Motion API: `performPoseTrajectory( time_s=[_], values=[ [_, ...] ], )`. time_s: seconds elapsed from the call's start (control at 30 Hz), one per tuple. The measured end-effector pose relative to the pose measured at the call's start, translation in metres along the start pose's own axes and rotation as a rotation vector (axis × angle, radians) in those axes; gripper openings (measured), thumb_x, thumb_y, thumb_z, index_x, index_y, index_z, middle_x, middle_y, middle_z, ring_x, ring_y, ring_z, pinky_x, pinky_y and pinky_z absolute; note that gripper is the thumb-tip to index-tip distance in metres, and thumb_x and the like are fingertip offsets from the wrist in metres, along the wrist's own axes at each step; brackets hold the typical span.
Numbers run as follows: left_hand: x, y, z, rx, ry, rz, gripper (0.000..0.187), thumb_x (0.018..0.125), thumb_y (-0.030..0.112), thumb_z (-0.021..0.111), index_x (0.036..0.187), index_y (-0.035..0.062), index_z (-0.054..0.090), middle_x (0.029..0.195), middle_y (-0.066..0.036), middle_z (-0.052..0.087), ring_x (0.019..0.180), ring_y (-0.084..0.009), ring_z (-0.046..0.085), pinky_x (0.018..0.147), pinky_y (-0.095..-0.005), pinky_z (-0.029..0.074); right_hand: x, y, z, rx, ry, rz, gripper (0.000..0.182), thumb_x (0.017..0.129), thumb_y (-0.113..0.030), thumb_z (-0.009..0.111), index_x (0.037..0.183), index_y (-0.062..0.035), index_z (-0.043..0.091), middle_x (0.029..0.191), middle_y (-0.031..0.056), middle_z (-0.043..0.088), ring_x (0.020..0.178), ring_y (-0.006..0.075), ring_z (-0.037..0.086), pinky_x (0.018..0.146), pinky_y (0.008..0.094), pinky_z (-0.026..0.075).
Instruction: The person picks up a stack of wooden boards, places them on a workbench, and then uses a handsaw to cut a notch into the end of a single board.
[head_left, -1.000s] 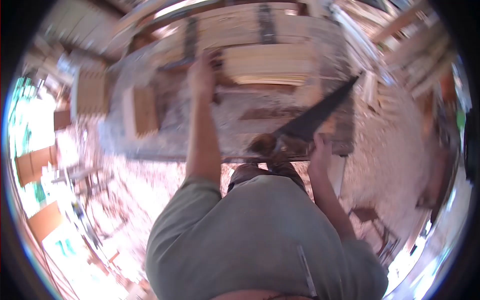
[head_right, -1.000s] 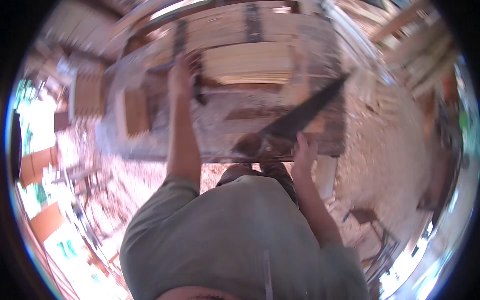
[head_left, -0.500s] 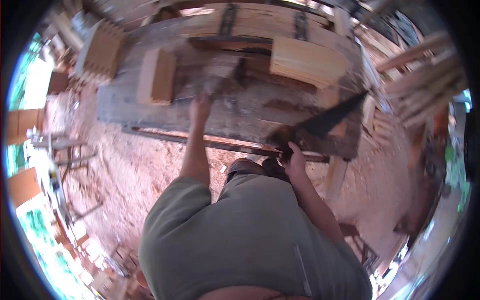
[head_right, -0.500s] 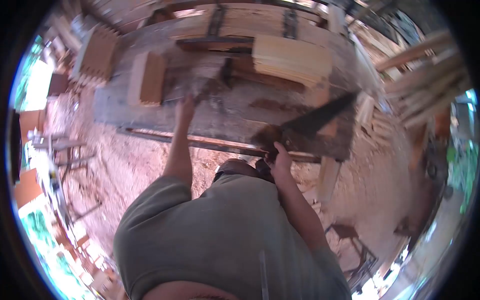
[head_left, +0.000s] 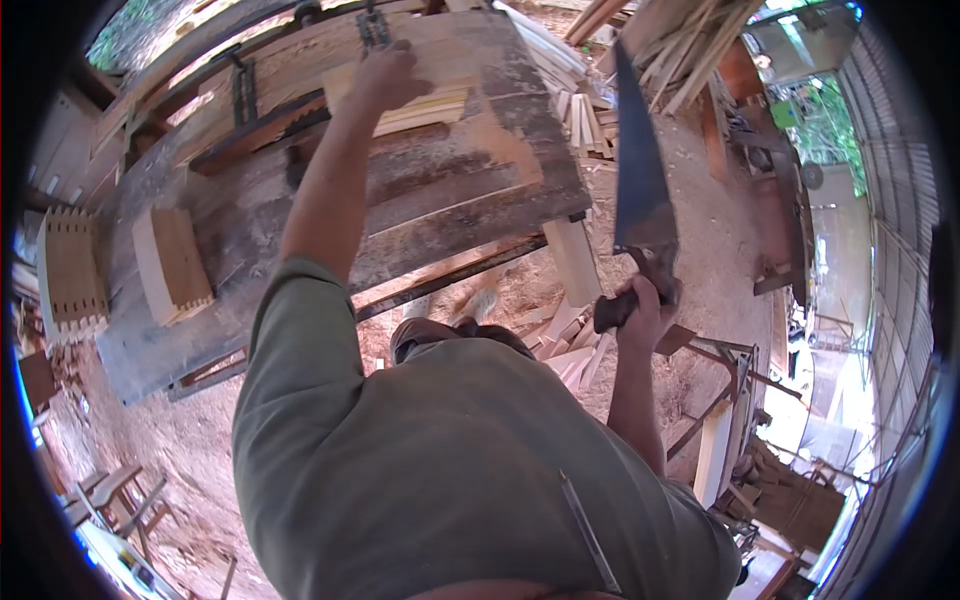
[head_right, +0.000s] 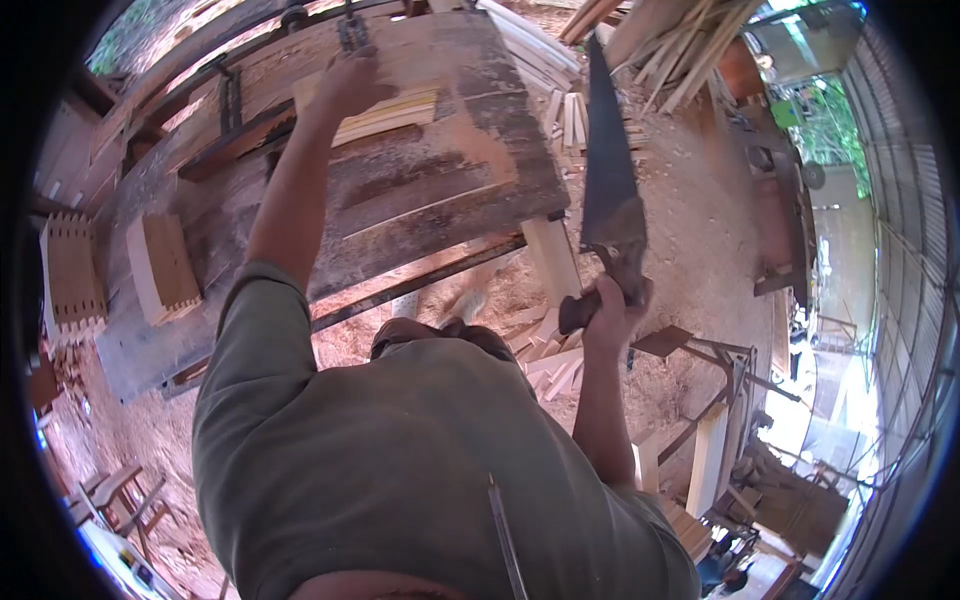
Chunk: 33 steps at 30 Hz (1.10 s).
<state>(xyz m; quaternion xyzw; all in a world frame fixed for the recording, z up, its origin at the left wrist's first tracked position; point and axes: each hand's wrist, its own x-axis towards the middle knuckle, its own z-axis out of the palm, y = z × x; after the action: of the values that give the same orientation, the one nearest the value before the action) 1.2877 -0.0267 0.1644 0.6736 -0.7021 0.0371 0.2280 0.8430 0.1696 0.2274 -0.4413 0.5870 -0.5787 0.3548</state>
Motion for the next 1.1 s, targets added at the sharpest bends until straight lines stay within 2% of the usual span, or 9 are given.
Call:
performPoseTrajectory(
  time_s=[0.17, 0.23, 0.37, 0.5, 0.57, 0.7, 0.77, 0.97, 1.1],
  values=[
    [-0.013, 0.048, -0.032, -0.075, 0.088, -0.033, 0.060, 0.079, 0.043, 0.078, 0.115, -0.0043, 0.066, 0.125, -0.020, 0.062, 0.113, -0.0304, 0.063, 0.095, -0.0473, 0.050, -0.022, 0.002, -0.066, 0.266, -0.078, 0.007, 0.033, 0.083, 0.003, 0.058, 0.116, 0.0023, 0.049, 0.081, 0.0128, 0.061, 0.080, 0.0193, 0.060, 0.074, 0.0358, 0.052],
    [-0.041, 0.118, -0.069, -0.522, -0.340, -0.291, 0.072, 0.080, 0.044, 0.078, 0.125, -0.0079, 0.058, 0.126, -0.025, 0.060, 0.115, -0.0316, 0.062, 0.097, -0.0476, 0.050, -0.033, 0.021, -0.092, 0.351, -0.180, 0.023, 0.027, 0.088, -0.004, 0.055, 0.115, 0.0008, 0.052, 0.081, 0.0121, 0.060, 0.078, 0.0199, 0.059, 0.074, 0.0371, 0.052],
    [-0.132, 0.193, 0.033, -0.299, -0.409, -0.065, 0.073, 0.086, 0.045, 0.070, 0.135, -0.0048, 0.050, 0.134, -0.030, 0.053, 0.127, -0.0454, 0.049, 0.111, -0.0538, 0.037, -0.048, 0.042, -0.105, 0.353, -0.155, 0.194, 0.025, 0.096, -0.016, 0.053, 0.114, 0.0012, 0.054, 0.077, 0.0096, 0.058, 0.069, 0.0183, 0.057, 0.069, 0.0358, 0.051],
    [-0.190, 0.192, 0.121, -0.090, -0.284, 0.036, 0.060, 0.092, 0.041, 0.065, 0.134, -0.0012, 0.055, 0.146, -0.022, 0.049, 0.136, -0.0405, 0.044, 0.118, -0.0543, 0.026, -0.049, 0.063, -0.131, 0.262, -0.289, 0.230, 0.028, 0.097, -0.017, 0.055, 0.118, 0.0002, 0.054, 0.078, 0.0087, 0.059, 0.068, 0.0165, 0.057, 0.065, 0.0327, 0.051],
    [-0.196, 0.188, 0.142, 0.029, -0.034, 0.053, 0.052, 0.095, 0.038, 0.061, 0.132, 0.0014, 0.058, 0.152, -0.013, 0.045, 0.140, -0.0363, 0.042, 0.119, -0.0531, 0.026, -0.049, 0.074, -0.145, 0.316, -0.290, 0.316, 0.029, 0.095, -0.011, 0.056, 0.121, 0.0010, 0.053, 0.079, 0.0074, 0.059, 0.068, 0.0147, 0.057, 0.065, 0.0320, 0.051],
    [-0.185, 0.184, 0.146, 0.042, -0.097, 0.134, 0.049, 0.097, 0.035, 0.058, 0.134, 0.0027, 0.057, 0.150, -0.011, 0.047, 0.141, -0.0320, 0.041, 0.119, -0.0508, 0.028, -0.041, 0.098, -0.166, 0.168, -0.486, 0.263, 0.031, 0.094, -0.005, 0.056, 0.124, 0.0016, 0.052, 0.086, 0.0065, 0.058, 0.070, 0.0141, 0.056, 0.066, 0.0333, 0.053],
    [-0.186, 0.183, 0.146, 0.018, -0.017, 0.153, 0.042, 0.098, 0.035, 0.057, 0.120, 0.0005, 0.066, 0.150, -0.012, 0.047, 0.140, -0.0317, 0.043, 0.118, -0.0473, 0.031, -0.045, 0.103, -0.162, 0.181, -0.478, 0.336, 0.053, 0.091, -0.003, 0.061, 0.142, 0.0047, 0.045, 0.087, 0.0022, 0.060, 0.071, 0.0063, 0.054, 0.063, 0.0219, 0.046],
    [-0.182, 0.179, 0.143, -0.015, -0.052, 0.168, 0.036, 0.102, 0.032, 0.054, 0.109, 0.0008, 0.070, 0.152, -0.012, 0.045, 0.140, -0.0329, 0.043, 0.117, -0.0465, 0.033, -0.047, 0.112, -0.124, 0.088, -0.531, 0.285, 0.057, 0.093, -0.004, 0.061, 0.146, 0.0064, 0.040, 0.110, 0.0045, 0.062, 0.088, 0.0067, 0.056, 0.075, 0.0219, 0.047],
    [-0.162, 0.181, 0.146, -0.064, -0.070, 0.018, 0.049, 0.103, 0.046, 0.044, 0.113, 0.0081, 0.073, 0.155, -0.012, 0.041, 0.145, -0.0357, 0.034, 0.120, -0.0534, 0.020, -0.041, 0.120, -0.100, -0.034, -0.566, 0.187, 0.061, 0.094, -0.006, 0.063, 0.147, 0.0070, 0.037, 0.124, 0.0109, 0.062, 0.101, 0.0094, 0.059, 0.087, 0.0248, 0.049]
  ],
)
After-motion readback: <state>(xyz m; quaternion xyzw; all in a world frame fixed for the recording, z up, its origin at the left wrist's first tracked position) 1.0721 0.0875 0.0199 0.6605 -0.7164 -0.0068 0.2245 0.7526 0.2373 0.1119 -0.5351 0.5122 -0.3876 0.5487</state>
